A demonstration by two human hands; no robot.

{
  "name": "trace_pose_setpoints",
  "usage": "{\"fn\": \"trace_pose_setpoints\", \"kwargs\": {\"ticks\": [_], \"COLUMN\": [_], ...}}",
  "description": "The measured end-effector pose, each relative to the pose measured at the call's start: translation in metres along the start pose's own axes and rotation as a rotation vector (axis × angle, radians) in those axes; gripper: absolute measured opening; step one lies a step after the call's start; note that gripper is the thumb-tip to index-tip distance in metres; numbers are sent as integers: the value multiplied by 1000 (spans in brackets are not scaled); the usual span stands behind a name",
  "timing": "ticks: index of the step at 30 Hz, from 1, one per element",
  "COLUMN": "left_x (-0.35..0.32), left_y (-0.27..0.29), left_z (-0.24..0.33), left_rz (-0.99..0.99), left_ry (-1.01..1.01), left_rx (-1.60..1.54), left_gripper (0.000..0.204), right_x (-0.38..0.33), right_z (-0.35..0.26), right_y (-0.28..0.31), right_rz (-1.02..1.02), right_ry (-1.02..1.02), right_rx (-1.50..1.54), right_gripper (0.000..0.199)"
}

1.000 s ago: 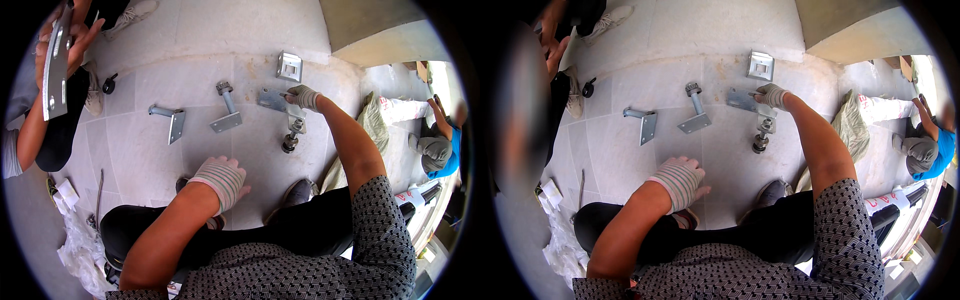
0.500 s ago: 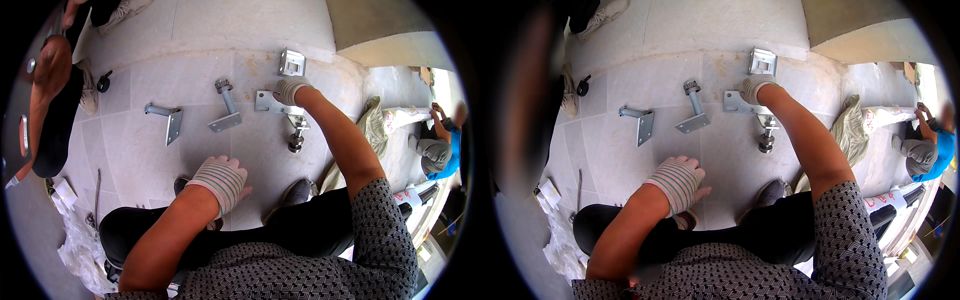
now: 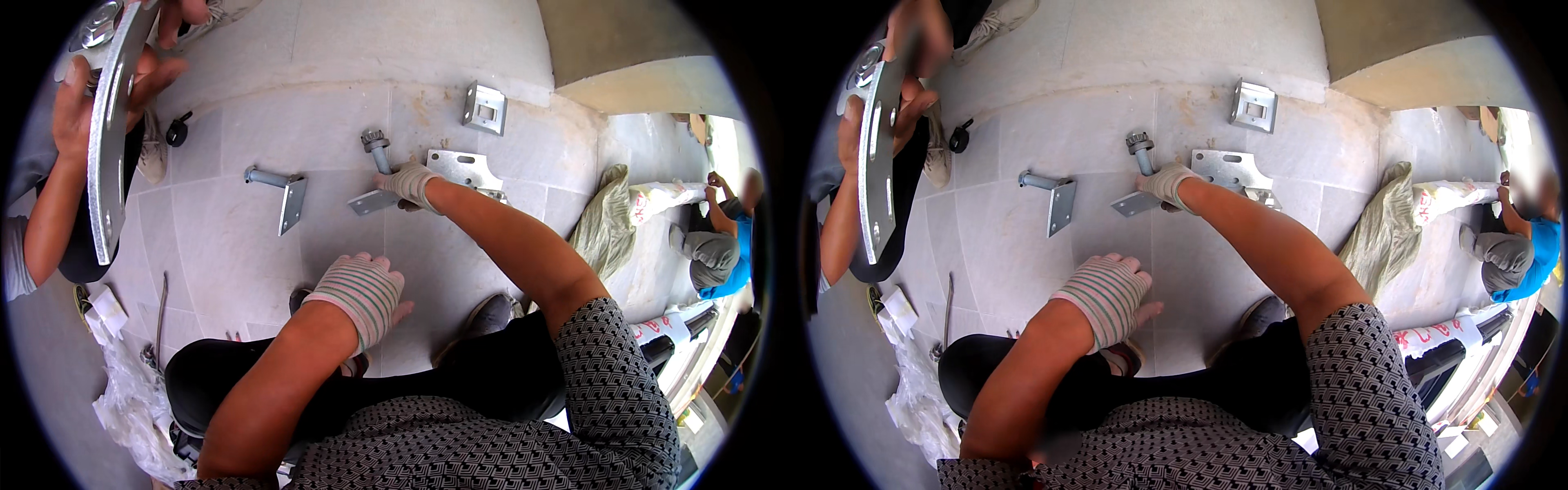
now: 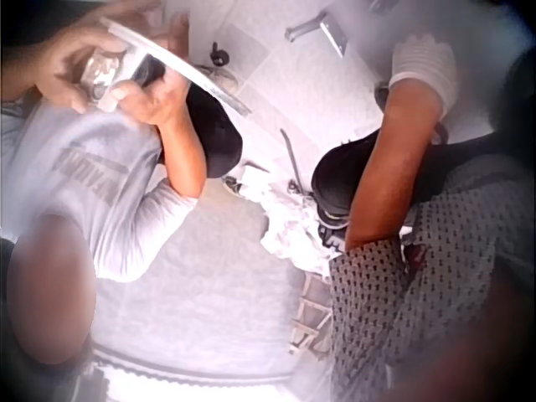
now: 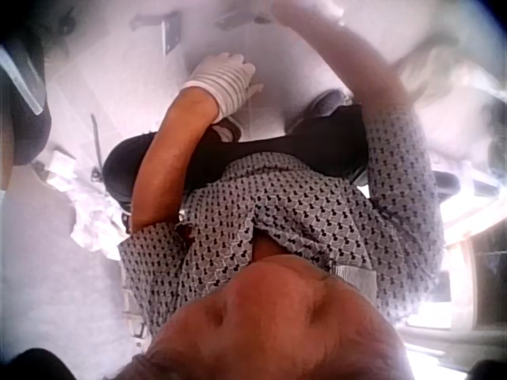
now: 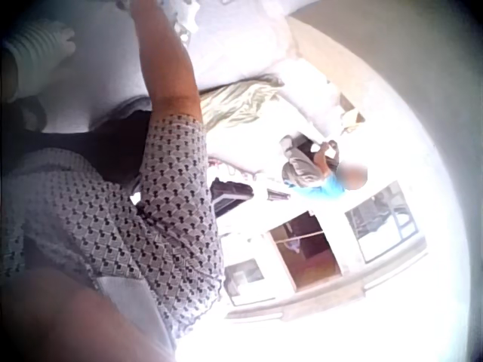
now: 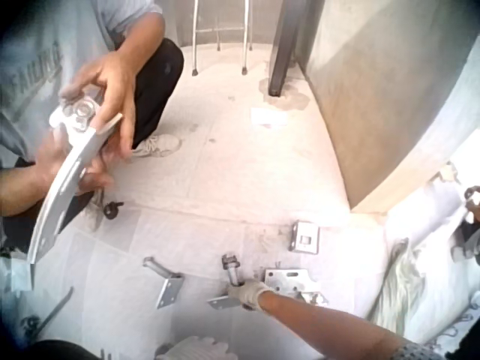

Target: The person sits on the floor and assembles metal hardware components, including threaded rods, nuts, washers, and metal plates. They thread nuts onto rods, place washers, and attach plates to the rods, creating several assembled units. Another person is visible in the background working on similar tasks.

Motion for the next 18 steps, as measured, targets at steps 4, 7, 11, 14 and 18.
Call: {"fn": "trace_pose_setpoints", "kwargs": {"ticks": [4, 7, 11, 14, 18], "left_x": [1, -3, -3, -8, -15], "left_y": [2, 6, 7, 15, 26], "left_z": [3, 5, 5, 6, -2], "left_rz": [-49, -51, -8, 63, 225], "left_ry": [22, 21, 23, 51, 89], "left_rx": [22, 14, 25, -2, 27], "left_gripper": [47, 48, 49, 51, 55], "right_x": [15, 9, 4, -11, -52], "right_z": [5, 13, 31, 23, 2], "right_y": [-6, -6, 2, 10, 29], "right_rz": [-17, -55, -57, -11, 90], "right_ry": [35, 68, 173, 309, 550], "right_rx": [94, 200, 326, 253, 157], "right_gripper": [42, 37, 33, 33, 32]}}
Point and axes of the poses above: each hand's wrist, its own x-axis towards the middle knuckle, its own y-axis out of the back of the hand, z = x × y, the point moved 4 cm from there along x, towards the middle knuckle, and after that the axes turned 15 degrees about -y, right-handed, at the moved point
